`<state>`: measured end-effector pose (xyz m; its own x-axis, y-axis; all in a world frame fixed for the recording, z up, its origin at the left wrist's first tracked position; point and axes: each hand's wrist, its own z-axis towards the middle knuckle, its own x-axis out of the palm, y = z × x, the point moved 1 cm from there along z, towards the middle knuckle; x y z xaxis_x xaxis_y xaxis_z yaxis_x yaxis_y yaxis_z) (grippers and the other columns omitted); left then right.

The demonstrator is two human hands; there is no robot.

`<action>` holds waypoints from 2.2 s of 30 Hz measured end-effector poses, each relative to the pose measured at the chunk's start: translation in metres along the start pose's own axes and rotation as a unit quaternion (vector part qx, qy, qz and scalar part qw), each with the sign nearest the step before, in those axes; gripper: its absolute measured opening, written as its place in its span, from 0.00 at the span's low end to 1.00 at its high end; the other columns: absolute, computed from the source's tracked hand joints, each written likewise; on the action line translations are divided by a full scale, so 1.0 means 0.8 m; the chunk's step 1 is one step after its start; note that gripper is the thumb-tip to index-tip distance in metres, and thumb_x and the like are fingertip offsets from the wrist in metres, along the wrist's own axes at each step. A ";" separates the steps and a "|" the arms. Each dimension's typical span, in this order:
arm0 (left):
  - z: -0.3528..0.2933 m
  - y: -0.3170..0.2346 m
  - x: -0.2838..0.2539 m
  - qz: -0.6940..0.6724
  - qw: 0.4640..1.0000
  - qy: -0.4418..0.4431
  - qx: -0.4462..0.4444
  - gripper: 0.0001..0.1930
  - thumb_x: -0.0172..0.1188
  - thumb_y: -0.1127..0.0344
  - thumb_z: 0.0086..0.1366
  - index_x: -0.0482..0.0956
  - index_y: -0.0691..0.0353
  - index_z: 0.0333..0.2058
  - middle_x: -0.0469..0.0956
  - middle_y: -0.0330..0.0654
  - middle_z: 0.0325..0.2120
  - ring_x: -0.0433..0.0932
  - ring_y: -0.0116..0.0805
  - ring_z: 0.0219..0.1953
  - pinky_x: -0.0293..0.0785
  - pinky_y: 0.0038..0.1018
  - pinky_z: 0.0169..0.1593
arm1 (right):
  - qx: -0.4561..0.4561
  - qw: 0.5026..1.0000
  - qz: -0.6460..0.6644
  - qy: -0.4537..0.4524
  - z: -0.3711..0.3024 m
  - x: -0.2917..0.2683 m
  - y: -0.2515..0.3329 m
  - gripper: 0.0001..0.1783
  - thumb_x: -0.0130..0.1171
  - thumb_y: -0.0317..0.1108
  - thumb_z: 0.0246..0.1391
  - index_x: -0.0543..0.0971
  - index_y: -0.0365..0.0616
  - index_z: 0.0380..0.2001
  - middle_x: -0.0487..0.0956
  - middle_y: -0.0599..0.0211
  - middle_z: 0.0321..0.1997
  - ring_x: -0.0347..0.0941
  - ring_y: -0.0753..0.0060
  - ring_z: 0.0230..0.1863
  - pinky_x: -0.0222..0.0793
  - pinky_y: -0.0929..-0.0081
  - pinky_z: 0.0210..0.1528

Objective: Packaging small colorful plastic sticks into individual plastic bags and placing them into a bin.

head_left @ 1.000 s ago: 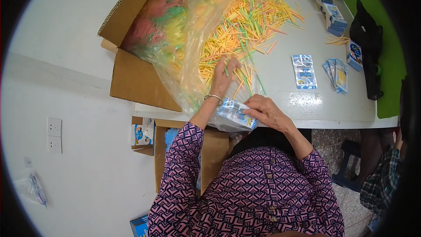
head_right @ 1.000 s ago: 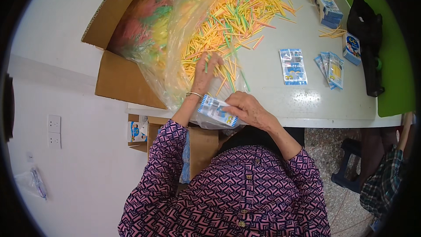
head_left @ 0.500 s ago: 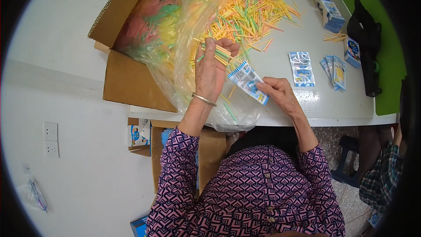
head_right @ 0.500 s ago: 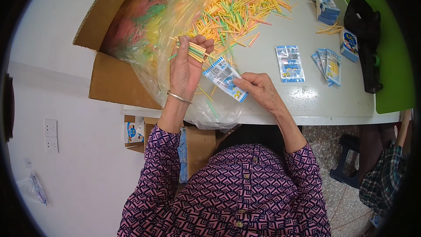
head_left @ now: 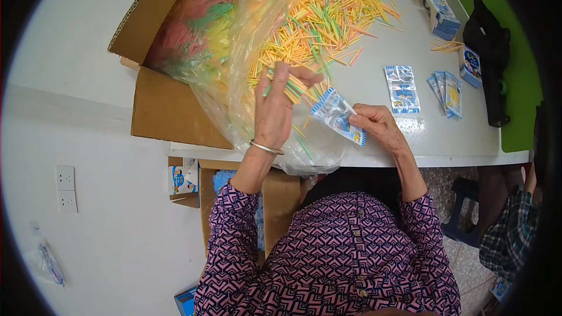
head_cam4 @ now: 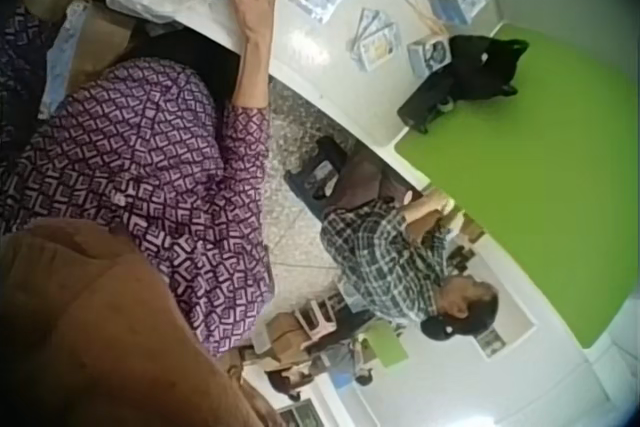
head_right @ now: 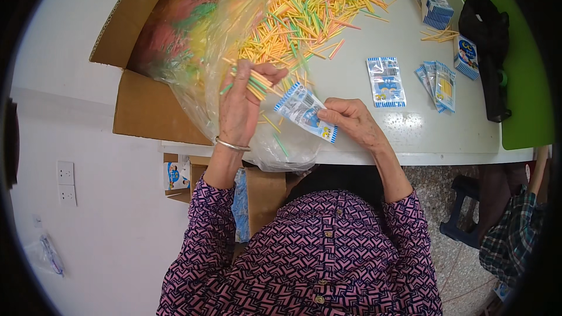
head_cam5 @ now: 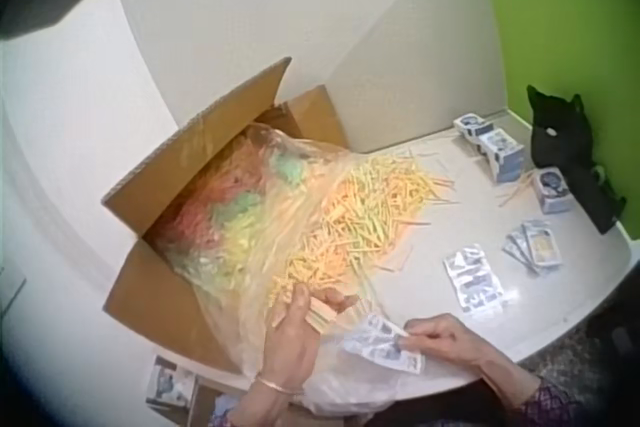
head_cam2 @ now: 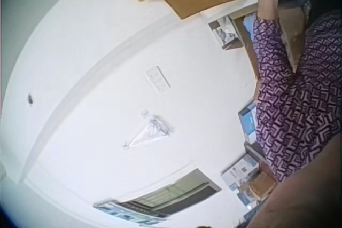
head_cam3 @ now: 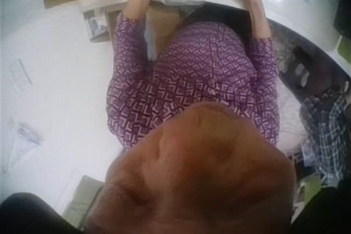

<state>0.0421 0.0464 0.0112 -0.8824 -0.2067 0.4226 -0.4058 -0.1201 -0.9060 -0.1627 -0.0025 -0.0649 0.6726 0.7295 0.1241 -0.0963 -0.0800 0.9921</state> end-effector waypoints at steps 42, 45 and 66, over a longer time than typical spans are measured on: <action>-0.059 0.032 0.024 0.132 0.987 0.033 0.085 0.13 0.41 0.60 0.72 0.65 0.65 0.39 0.75 0.51 0.44 0.72 0.27 0.43 0.68 0.25 0.49 | -0.157 0.971 -0.169 -0.056 -0.012 0.025 0.003 0.10 0.57 0.33 0.54 0.80 0.35 0.31 0.74 0.65 0.25 0.67 0.68 0.31 0.57 0.73 0.44; -0.055 0.030 0.018 0.094 0.994 0.030 0.052 0.10 0.43 0.59 0.71 0.63 0.61 0.39 0.73 0.56 0.47 0.72 0.36 0.50 0.65 0.33 0.56 | -0.177 0.965 -0.187 -0.055 -0.012 0.025 0.000 0.09 0.57 0.32 0.54 0.80 0.35 0.32 0.75 0.64 0.26 0.68 0.67 0.32 0.58 0.72 0.45; -0.029 0.002 0.004 0.258 0.962 0.050 0.074 0.20 0.46 0.59 0.70 0.61 0.66 0.54 0.71 0.49 0.50 0.69 0.31 0.52 0.64 0.28 0.56 | -0.084 0.993 -0.062 -0.055 0.010 0.035 0.009 0.11 0.54 0.29 0.57 0.77 0.30 0.38 0.73 0.66 0.31 0.66 0.76 0.33 0.60 0.81 0.38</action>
<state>0.0334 0.0684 0.0104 -0.9787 -0.1821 -0.0943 0.1249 -0.1644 -0.9785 -0.1384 0.0117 -0.0544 0.7621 0.6473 0.0119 -0.1224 0.1260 0.9844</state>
